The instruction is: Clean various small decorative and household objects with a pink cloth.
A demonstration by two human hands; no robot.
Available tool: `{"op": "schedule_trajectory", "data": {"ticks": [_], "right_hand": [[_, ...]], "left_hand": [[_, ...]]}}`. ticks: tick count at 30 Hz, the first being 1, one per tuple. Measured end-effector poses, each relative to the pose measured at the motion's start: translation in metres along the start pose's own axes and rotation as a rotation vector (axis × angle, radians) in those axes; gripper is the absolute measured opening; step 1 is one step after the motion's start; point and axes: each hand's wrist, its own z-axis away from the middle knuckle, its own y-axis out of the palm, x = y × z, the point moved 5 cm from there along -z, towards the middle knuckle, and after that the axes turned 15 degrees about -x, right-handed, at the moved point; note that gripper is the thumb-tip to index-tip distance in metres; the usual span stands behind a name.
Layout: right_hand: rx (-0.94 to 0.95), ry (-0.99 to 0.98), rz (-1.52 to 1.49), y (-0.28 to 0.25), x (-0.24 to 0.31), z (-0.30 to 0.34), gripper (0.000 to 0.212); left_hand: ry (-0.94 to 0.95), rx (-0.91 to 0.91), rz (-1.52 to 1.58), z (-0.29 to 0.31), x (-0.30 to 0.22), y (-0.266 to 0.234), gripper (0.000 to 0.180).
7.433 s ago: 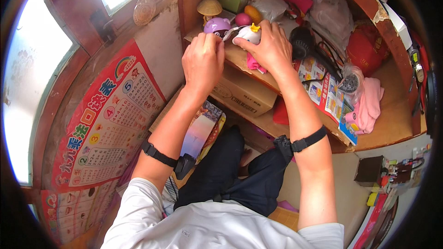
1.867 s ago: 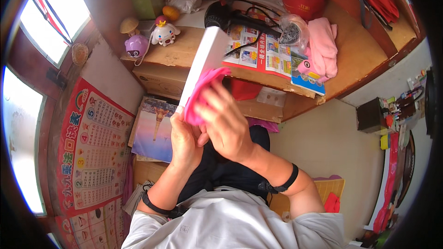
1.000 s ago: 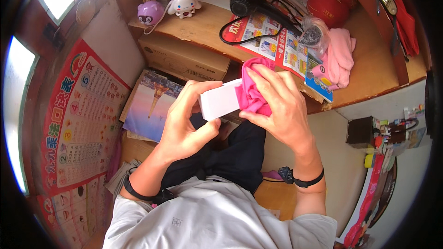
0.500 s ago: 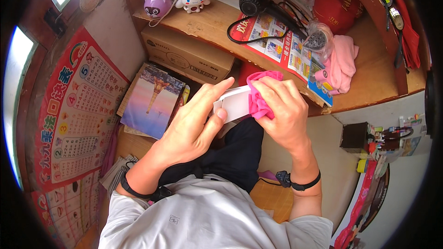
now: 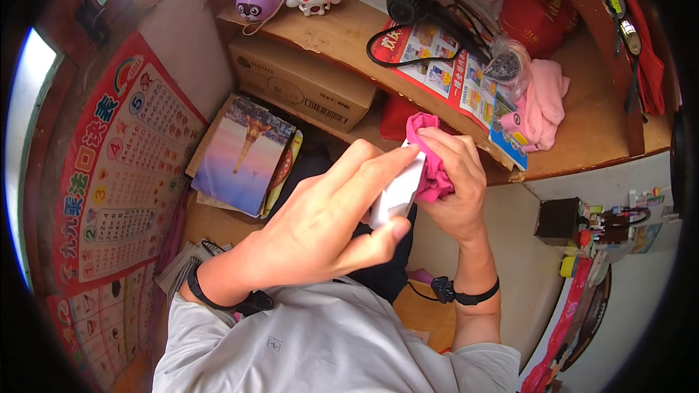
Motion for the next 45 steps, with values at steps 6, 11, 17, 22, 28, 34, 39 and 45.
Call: {"op": "schedule_trajectory", "data": {"ticks": [6, 11, 17, 22, 28, 34, 39, 45], "right_hand": [[-0.046, 0.01, -0.05, 0.003, 0.002, 0.004, 0.07], [-0.061, 0.028, -0.074, 0.003, 0.002, 0.006, 0.068], [-0.083, -0.017, -0.048, -0.002, 0.002, 0.011, 0.067], [0.005, -0.108, 0.084, -0.005, 0.007, 0.012, 0.058], [0.158, -0.067, -0.002, 0.003, 0.016, 0.017, 0.054], [0.347, -0.024, -0.005, 0.017, 0.013, 0.035, 0.051], [0.318, 0.033, 0.006, 0.03, 0.002, 0.029, 0.048], [0.27, 0.01, 0.072, 0.026, 0.005, 0.027, 0.051]], "left_hand": [[0.062, -0.009, -0.111, 0.003, -0.013, 0.002, 0.063], [0.143, -0.045, -0.124, 0.004, -0.016, 0.006, 0.063], [0.057, 0.002, -0.098, 0.004, -0.016, 0.007, 0.059], [-0.246, 0.212, 0.074, 0.008, 0.01, 0.009, 0.059], [-0.563, 0.396, 0.202, 0.019, 0.032, 0.013, 0.074], [-0.656, 0.359, 0.338, 0.047, 0.065, 0.024, 0.072], [-0.773, 0.24, 0.518, 0.055, 0.073, 0.007, 0.056], [-0.787, 0.077, 0.551, 0.056, 0.068, 0.008, 0.046]]}}
